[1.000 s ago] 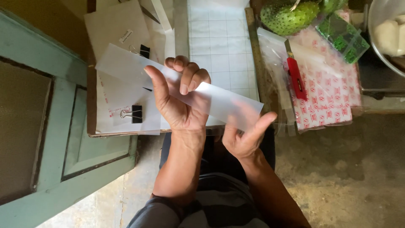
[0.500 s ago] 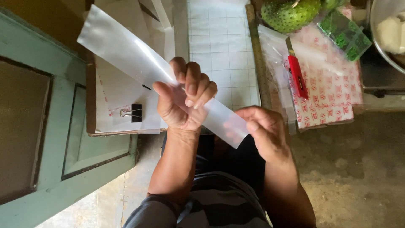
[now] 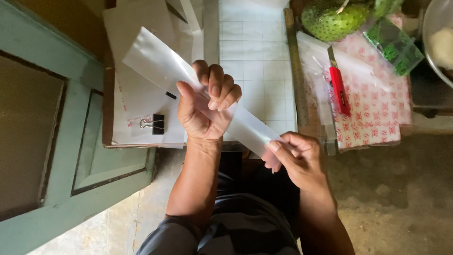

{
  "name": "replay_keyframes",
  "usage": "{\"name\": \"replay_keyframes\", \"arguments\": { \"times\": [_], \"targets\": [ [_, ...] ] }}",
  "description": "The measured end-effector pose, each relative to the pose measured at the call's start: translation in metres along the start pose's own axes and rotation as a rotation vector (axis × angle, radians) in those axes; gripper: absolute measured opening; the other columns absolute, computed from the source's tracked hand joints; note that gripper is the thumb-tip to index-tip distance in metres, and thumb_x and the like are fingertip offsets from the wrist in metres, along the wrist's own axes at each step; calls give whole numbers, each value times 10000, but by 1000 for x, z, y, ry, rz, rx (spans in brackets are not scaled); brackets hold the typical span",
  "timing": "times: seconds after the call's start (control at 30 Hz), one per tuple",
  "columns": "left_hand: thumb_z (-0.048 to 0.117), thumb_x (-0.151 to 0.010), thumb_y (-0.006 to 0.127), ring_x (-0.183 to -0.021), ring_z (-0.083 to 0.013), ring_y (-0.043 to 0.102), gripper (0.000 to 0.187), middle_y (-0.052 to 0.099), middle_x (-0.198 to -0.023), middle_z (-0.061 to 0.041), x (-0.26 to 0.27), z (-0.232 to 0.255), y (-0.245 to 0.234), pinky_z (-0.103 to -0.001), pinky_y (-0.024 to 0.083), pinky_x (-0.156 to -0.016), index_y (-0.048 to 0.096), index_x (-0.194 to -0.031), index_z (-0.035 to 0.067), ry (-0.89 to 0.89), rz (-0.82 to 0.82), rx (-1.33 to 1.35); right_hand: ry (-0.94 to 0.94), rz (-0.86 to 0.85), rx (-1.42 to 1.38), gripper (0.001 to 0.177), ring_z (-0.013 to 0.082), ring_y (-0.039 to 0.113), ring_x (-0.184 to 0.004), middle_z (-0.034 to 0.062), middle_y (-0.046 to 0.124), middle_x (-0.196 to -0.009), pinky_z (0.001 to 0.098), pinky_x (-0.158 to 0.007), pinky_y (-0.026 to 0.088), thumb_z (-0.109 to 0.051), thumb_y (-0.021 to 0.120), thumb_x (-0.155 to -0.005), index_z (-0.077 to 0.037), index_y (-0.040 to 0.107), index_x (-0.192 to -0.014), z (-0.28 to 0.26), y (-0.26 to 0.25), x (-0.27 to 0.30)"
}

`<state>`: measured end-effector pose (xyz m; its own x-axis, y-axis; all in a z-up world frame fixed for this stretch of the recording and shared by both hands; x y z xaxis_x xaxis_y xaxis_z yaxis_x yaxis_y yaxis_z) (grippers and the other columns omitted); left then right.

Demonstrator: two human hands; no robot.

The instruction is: Cutting plastic sheets using a ruler and a utility knife

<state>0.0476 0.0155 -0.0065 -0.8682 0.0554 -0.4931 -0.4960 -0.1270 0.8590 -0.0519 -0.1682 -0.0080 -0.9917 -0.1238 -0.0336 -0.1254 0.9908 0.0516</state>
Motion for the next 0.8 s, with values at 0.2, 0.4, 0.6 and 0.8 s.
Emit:
{"name": "replay_keyframes", "arguments": {
  "times": [0.2,0.4,0.6,0.8],
  "targets": [
    [394,-1016,619,-617,-38,487,292,528,-801,-29,7,-4,-8,-198,464,-644,540,-1017,112,-7,25,43,16,10,14,206,167,679,-403,175,689,-519,276,-419,580,-58,687,-930,19,679,-739,18,-10,7],
    [244,-982,704,-613,-75,370,201,506,-774,-34,12,4,6,-200,355,-615,570,-927,105,-81,96,98,323,43,262,248,143,624,-537,99,724,-619,252,-555,489,-216,645,-944,-31,742,-809,15,-5,16],
    [362,-1020,618,-598,-26,434,243,500,-777,-12,41,26,-32,-172,420,-624,531,-1004,136,-19,167,-25,71,-102,164,382,347,770,-803,262,773,-903,491,-782,586,-311,608,-1021,53,718,-1050,77,-21,1],
    [346,-1016,628,-579,-32,419,225,521,-787,-19,82,41,-67,-186,399,-611,535,-969,147,-26,343,-115,12,-226,455,217,235,785,-861,148,797,-952,371,-742,620,-154,649,-1001,-45,737,-1167,47,27,-63]
  ]
}}
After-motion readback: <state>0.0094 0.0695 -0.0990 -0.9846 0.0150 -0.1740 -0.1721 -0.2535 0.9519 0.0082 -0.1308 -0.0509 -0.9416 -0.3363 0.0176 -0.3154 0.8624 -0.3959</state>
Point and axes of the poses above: each hand's wrist, its own x-axis away from the middle knuckle, its own y-axis out of the palm, z = x × y, the point moved 4 cm from there along -x, towards the middle knuckle
